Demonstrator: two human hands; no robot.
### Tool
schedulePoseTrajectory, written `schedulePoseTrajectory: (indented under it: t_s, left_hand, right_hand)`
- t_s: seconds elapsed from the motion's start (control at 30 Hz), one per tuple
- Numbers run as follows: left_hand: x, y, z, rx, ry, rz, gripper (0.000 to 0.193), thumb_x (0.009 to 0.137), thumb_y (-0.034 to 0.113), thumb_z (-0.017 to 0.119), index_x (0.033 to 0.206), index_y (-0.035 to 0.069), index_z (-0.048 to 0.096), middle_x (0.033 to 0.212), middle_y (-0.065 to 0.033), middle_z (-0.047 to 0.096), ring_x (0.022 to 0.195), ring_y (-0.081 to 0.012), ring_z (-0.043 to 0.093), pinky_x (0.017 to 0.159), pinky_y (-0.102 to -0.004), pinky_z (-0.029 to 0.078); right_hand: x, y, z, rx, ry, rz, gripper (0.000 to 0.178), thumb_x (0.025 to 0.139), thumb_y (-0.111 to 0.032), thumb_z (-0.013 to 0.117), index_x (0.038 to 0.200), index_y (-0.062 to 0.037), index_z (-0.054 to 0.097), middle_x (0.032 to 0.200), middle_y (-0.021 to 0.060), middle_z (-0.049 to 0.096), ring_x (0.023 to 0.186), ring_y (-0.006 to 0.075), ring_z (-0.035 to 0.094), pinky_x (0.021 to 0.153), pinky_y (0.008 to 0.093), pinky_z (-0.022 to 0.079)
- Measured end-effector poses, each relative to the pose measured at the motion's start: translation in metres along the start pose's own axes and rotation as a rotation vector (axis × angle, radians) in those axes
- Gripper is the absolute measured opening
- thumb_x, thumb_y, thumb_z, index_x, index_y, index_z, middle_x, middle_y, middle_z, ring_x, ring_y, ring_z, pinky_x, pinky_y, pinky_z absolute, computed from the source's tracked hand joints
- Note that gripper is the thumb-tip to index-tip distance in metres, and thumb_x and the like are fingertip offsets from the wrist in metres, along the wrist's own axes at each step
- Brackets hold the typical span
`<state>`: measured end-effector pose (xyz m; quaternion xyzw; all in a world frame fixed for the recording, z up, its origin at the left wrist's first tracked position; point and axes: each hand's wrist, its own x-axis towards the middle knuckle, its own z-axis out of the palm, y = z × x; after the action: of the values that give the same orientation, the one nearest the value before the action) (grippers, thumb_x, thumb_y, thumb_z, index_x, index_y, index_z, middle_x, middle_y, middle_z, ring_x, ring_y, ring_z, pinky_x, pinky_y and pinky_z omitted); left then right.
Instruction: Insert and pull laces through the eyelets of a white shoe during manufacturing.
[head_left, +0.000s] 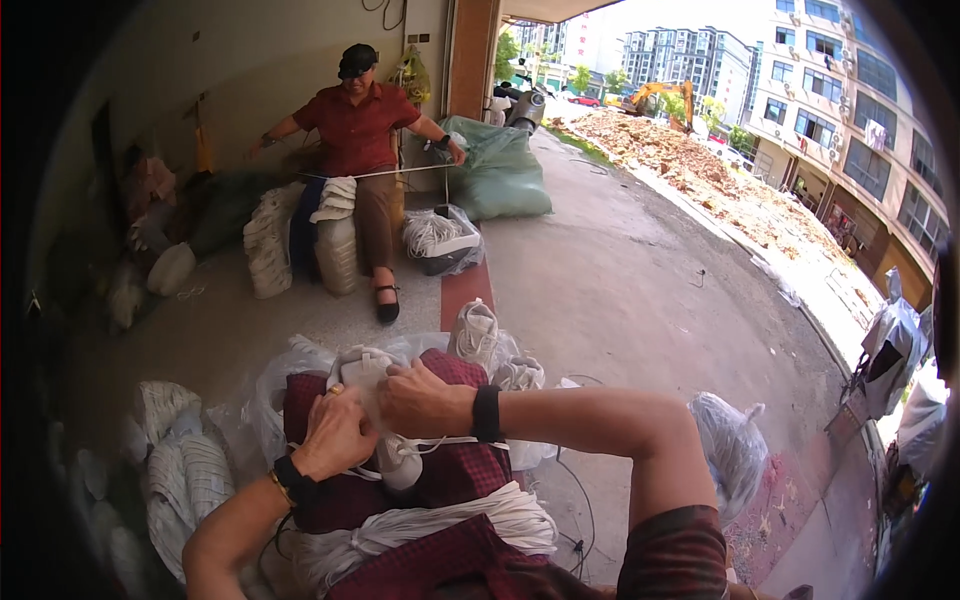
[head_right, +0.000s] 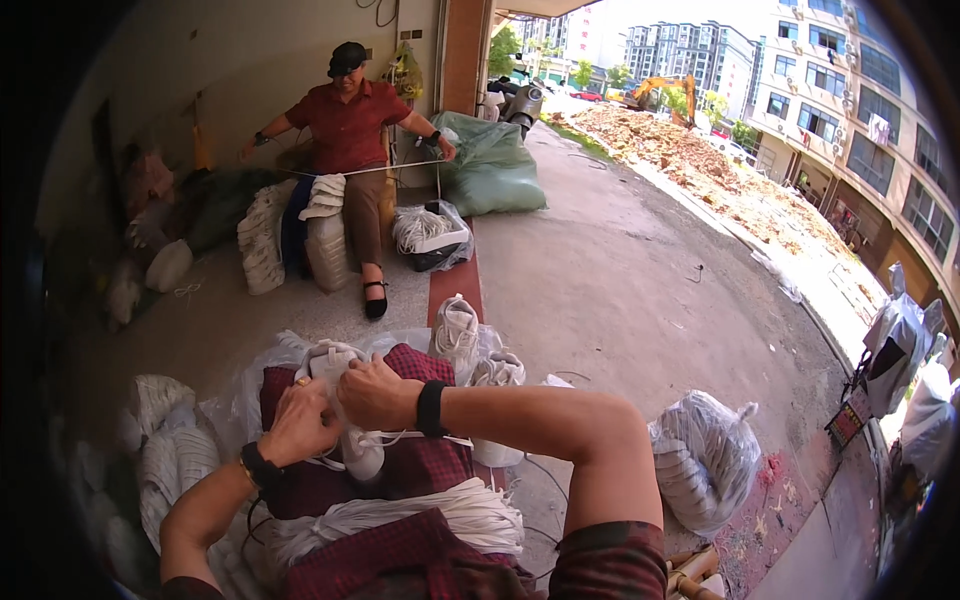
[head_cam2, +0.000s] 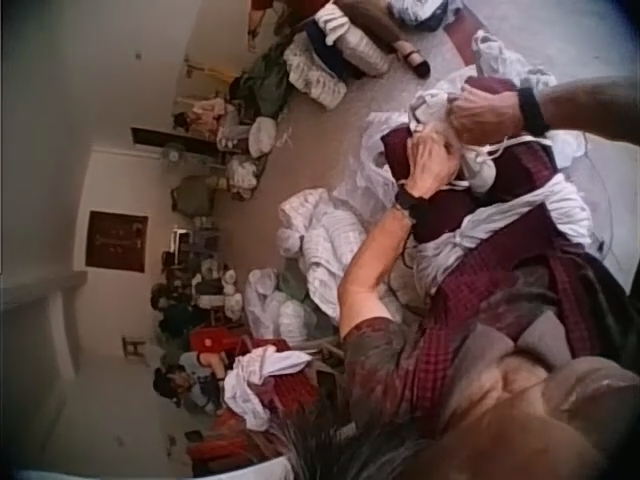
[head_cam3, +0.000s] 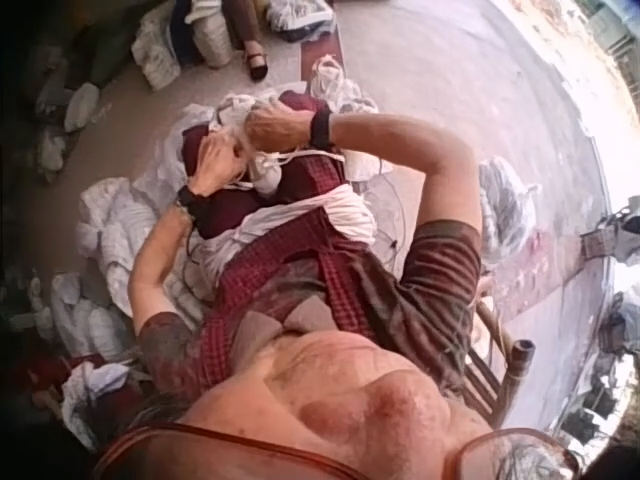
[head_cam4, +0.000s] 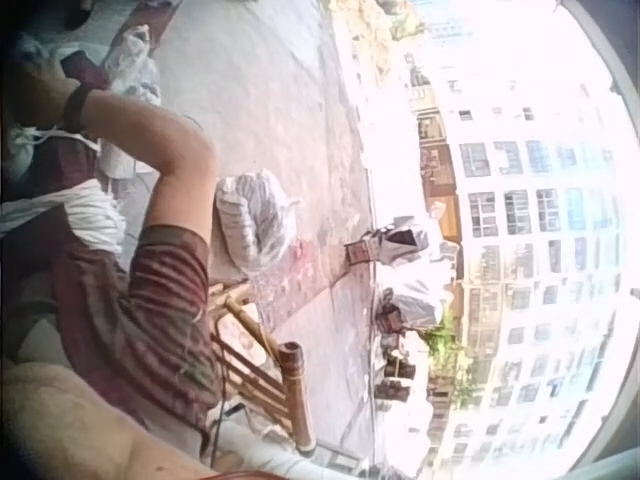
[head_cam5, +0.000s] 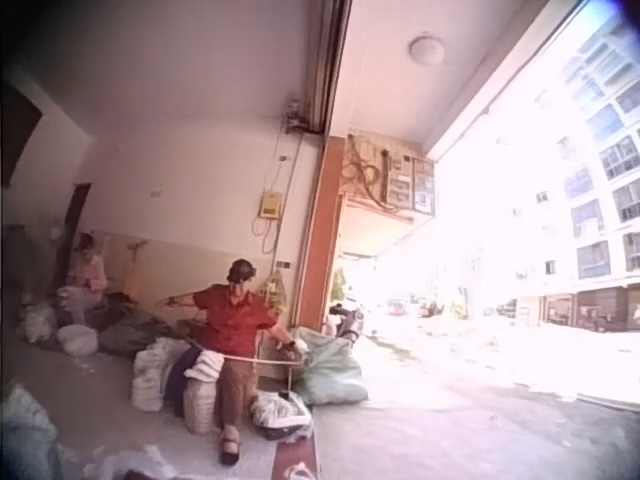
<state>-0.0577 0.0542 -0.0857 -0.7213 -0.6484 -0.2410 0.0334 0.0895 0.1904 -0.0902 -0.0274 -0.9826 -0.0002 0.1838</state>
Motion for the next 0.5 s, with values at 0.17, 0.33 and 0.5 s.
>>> schedulePoseTrajectory:
  t_s: [0.17, 0.33, 0.5]
  left_hand:
    - [0.021, -0.001, -0.02, -0.316, 0.355, -0.065, 0.019, 0.09, 0.009, 0.056, 0.073, -0.001, 0.056, 0.076, -0.0089, 0.057, 0.068, -0.0205, 0.059, 0.062, -0.0328, 0.047]
    - [0.022, 0.011, -0.033, -0.946, 0.111, -0.265, 0.026, 0.106, 0.019, 0.042, 0.087, 0.004, 0.051, 0.066, 0.0013, 0.05, 0.051, -0.0025, 0.043, 0.044, -0.0197, 0.033]
    - [0.003, -0.017, 0.0, -1.032, 0.228, -0.309, 0.021, 0.107, 0.022, 0.042, 0.095, 0.006, 0.051, 0.064, 0.0054, 0.04, 0.053, -0.0019, 0.034, 0.046, -0.0188, 0.027]
  right_hand:
    - [-0.003, -0.012, 0.014, 0.036, -0.037, 0.023, 0.016, 0.071, -0.02, 0.067, 0.072, -0.0034, 0.065, 0.085, 0.0113, 0.061, 0.093, 0.0287, 0.056, 0.072, 0.0533, 0.04]
    - [0.005, -0.012, 0.008, 0.092, -0.087, 0.3, 0.011, 0.065, -0.016, 0.068, 0.062, -0.0054, 0.066, 0.073, 0.0122, 0.067, 0.079, 0.0311, 0.064, 0.068, 0.0507, 0.036]
    - [0.02, -0.019, -0.005, 0.101, -0.175, 0.408, 0.015, 0.064, -0.017, 0.069, 0.064, -0.0025, 0.067, 0.075, 0.0165, 0.067, 0.077, 0.0353, 0.068, 0.067, 0.053, 0.039]
